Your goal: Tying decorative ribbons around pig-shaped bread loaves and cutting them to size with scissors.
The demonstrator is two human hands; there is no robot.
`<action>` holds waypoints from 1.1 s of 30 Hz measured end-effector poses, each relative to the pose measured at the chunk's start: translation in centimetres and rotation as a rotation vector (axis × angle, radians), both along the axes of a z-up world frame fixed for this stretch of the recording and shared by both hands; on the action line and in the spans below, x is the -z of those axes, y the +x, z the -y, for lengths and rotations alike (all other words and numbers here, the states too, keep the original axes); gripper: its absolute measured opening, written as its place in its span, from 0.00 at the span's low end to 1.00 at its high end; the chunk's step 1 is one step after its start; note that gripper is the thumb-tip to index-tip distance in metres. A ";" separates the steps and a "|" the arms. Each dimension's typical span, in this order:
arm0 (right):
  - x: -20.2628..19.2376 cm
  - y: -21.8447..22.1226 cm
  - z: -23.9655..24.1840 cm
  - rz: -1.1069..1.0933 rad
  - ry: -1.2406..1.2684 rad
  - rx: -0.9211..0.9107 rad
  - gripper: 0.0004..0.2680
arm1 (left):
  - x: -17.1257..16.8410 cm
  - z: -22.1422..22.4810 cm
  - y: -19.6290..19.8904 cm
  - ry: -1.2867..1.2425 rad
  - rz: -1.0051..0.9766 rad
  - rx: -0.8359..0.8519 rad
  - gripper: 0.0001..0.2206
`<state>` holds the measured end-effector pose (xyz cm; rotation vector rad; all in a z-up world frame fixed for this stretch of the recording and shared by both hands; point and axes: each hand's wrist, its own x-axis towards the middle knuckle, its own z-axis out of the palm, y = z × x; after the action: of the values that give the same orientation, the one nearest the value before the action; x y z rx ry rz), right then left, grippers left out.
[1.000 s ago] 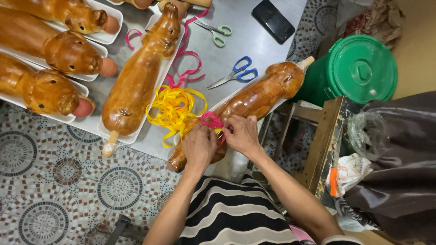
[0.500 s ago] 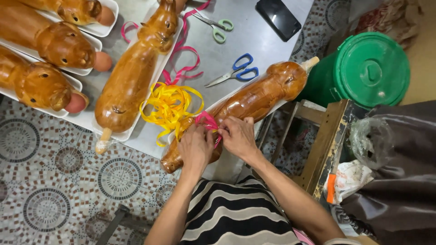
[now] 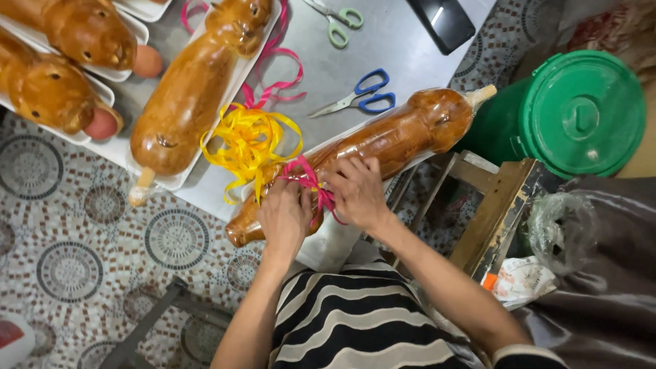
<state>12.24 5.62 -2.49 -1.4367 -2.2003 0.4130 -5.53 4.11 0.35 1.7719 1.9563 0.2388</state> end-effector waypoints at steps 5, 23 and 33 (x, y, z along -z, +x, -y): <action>2.2 -0.5 -1.4 0.110 0.228 -0.163 0.03 | -0.2 0.2 0.4 0.024 -0.021 0.005 0.10; -2.2 6.5 -6.2 0.265 0.294 -0.434 0.04 | 3.0 0.9 -1.7 0.088 -0.132 0.259 0.05; 2.8 6.5 -6.3 0.129 0.266 -0.671 0.03 | -0.5 -0.5 0.6 -0.160 -0.131 0.086 0.06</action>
<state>18.74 11.88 -5.34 -0.5752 -2.6875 0.2286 -4.89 4.62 0.88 1.8005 1.9231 -0.0628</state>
